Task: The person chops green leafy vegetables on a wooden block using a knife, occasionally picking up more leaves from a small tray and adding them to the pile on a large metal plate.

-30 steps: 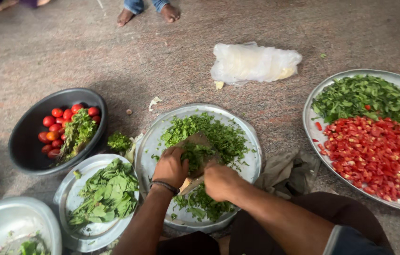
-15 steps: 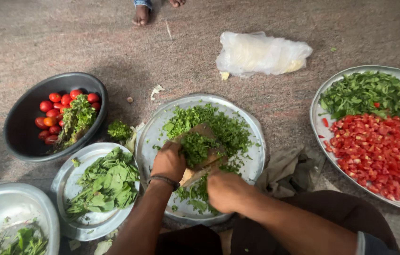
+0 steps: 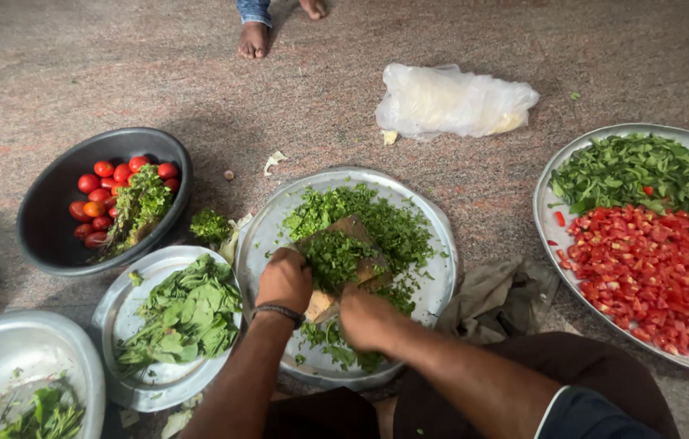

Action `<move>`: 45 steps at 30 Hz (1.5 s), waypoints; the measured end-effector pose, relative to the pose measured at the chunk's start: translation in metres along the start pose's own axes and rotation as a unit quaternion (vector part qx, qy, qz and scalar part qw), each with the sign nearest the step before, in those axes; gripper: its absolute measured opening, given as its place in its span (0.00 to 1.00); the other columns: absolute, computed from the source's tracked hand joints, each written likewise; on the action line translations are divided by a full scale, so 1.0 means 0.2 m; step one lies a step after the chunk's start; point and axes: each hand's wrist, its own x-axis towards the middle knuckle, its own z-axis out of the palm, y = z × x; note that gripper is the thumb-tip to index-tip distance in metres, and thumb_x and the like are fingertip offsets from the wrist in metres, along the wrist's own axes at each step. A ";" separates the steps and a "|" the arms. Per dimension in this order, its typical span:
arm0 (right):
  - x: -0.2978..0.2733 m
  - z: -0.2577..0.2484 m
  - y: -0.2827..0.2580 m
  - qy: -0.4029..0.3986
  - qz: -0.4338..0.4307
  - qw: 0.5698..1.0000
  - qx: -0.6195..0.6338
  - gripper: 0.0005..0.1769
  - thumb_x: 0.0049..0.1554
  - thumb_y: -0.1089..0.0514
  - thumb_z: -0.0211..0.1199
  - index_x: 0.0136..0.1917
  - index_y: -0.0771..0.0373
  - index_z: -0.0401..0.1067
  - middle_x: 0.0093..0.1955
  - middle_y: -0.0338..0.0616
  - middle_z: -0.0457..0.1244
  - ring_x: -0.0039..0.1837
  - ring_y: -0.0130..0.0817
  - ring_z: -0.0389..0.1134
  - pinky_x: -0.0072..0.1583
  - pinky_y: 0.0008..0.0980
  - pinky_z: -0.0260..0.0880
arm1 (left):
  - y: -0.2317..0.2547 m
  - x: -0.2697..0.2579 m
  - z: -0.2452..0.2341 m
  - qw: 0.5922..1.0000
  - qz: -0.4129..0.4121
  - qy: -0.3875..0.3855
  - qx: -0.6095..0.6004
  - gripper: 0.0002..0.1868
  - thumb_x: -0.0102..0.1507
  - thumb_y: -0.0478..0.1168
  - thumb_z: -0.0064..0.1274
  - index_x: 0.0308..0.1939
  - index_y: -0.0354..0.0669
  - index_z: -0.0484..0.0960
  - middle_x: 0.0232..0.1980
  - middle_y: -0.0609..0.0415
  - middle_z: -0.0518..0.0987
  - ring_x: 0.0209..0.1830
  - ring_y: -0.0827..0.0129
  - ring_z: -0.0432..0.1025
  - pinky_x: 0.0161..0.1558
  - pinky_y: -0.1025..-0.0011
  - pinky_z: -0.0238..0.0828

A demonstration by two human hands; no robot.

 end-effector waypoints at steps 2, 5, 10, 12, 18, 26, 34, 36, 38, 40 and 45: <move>0.06 -0.11 -0.01 -0.134 0.076 0.984 0.089 0.21 0.65 0.56 0.47 0.62 0.75 0.66 0.35 0.47 0.67 0.29 0.32 0.68 0.32 0.36 0.72 | -0.04 0.03 -0.04 0.998 0.041 -0.037 -0.013 0.09 0.62 0.40 0.58 0.43 0.43 0.88 0.49 0.46 0.85 0.46 0.53 0.81 0.54 0.60 0.79; -0.08 -0.18 0.03 -0.065 0.007 0.998 -0.015 0.26 0.69 0.51 0.47 0.70 0.75 0.54 0.34 0.47 0.65 0.28 0.32 0.63 0.31 0.36 0.67 | -0.14 0.03 -0.19 0.992 -0.084 -0.075 -0.063 0.23 0.60 0.43 0.60 0.60 0.45 0.80 0.50 0.46 0.86 0.48 0.56 0.82 0.52 0.61 0.78; -0.10 -0.06 0.16 -0.099 -0.002 0.995 0.003 0.19 0.67 0.49 0.51 0.56 0.68 0.68 0.34 0.43 0.63 0.30 0.30 0.62 0.32 0.35 0.66 | -0.46 -0.08 -0.60 0.975 -0.165 0.042 -0.145 0.27 0.63 0.48 0.59 0.64 0.39 0.80 0.50 0.45 0.86 0.45 0.59 0.82 0.47 0.63 0.78; -0.01 -0.03 0.30 -0.081 -0.018 0.996 -0.025 0.18 0.65 0.48 0.53 0.52 0.65 0.73 0.36 0.46 0.65 0.34 0.34 0.65 0.38 0.41 0.68 | -0.61 -0.17 -0.71 0.953 -0.232 0.058 -0.187 0.27 0.65 0.49 0.57 0.64 0.38 0.80 0.48 0.46 0.87 0.41 0.59 0.83 0.45 0.64 0.78; 0.15 -0.26 0.57 -0.003 0.032 0.999 -0.041 0.21 0.63 0.43 0.56 0.53 0.65 0.71 0.43 0.56 0.69 0.43 0.51 0.72 0.48 0.50 0.70 | -0.98 -0.50 -0.88 0.909 -0.378 0.089 -0.152 0.22 0.66 0.50 0.57 0.57 0.40 0.85 0.44 0.44 0.87 0.45 0.60 0.82 0.48 0.61 0.78; 0.03 -0.25 0.38 -0.077 0.029 0.996 -0.020 0.20 0.63 0.42 0.55 0.51 0.62 0.70 0.35 0.43 0.66 0.37 0.33 0.68 0.43 0.43 0.69 | -1.15 -0.61 -0.65 0.979 -0.135 -0.014 0.153 0.21 0.64 0.35 0.45 0.56 0.57 0.87 0.62 0.51 0.82 0.62 0.55 0.75 0.64 0.60 0.71; 0.04 -0.33 0.36 -0.063 0.133 0.989 -0.014 0.18 0.68 0.43 0.50 0.50 0.60 0.68 0.31 0.36 0.59 0.29 0.27 0.58 0.33 0.34 0.64 | -1.00 -0.53 -0.68 0.933 -0.115 -0.098 0.327 0.26 0.59 0.46 0.59 0.62 0.56 0.76 0.66 0.54 0.73 0.70 0.59 0.64 0.72 0.59 0.57; 0.02 -0.31 0.34 -0.090 0.097 0.991 0.009 0.18 0.66 0.43 0.52 0.49 0.60 0.68 0.30 0.37 0.59 0.28 0.28 0.60 0.32 0.35 0.63 | -1.00 -0.51 -0.67 0.932 -0.085 -0.098 0.337 0.30 0.54 0.50 0.63 0.59 0.52 0.76 0.66 0.51 0.72 0.68 0.53 0.63 0.69 0.57 0.55; 0.00 -0.29 0.34 -0.129 0.069 0.988 0.053 0.18 0.64 0.44 0.54 0.47 0.61 0.67 0.27 0.39 0.58 0.26 0.30 0.59 0.32 0.38 0.61 | -1.01 -0.50 -0.73 0.939 -0.102 -0.128 0.302 0.29 0.53 0.52 0.64 0.57 0.51 0.78 0.61 0.51 0.77 0.65 0.54 0.68 0.70 0.57 0.58; 0.02 -0.35 0.37 -0.132 0.093 0.984 0.078 0.17 0.65 0.46 0.53 0.46 0.62 0.66 0.26 0.41 0.56 0.25 0.32 0.58 0.31 0.39 0.61 | -1.00 -0.50 -0.78 0.930 -0.182 -0.183 0.261 0.27 0.56 0.53 0.63 0.55 0.48 0.78 0.54 0.48 0.83 0.59 0.54 0.76 0.67 0.56 0.68; 0.05 -0.40 0.46 -0.040 0.102 0.978 0.177 0.17 0.65 0.50 0.54 0.43 0.68 0.66 0.26 0.41 0.55 0.24 0.32 0.56 0.28 0.40 0.59 | -0.95 -0.60 -0.90 0.951 -0.238 -0.066 0.184 0.29 0.55 0.56 0.64 0.53 0.43 0.80 0.47 0.40 0.87 0.51 0.48 0.82 0.56 0.55 0.79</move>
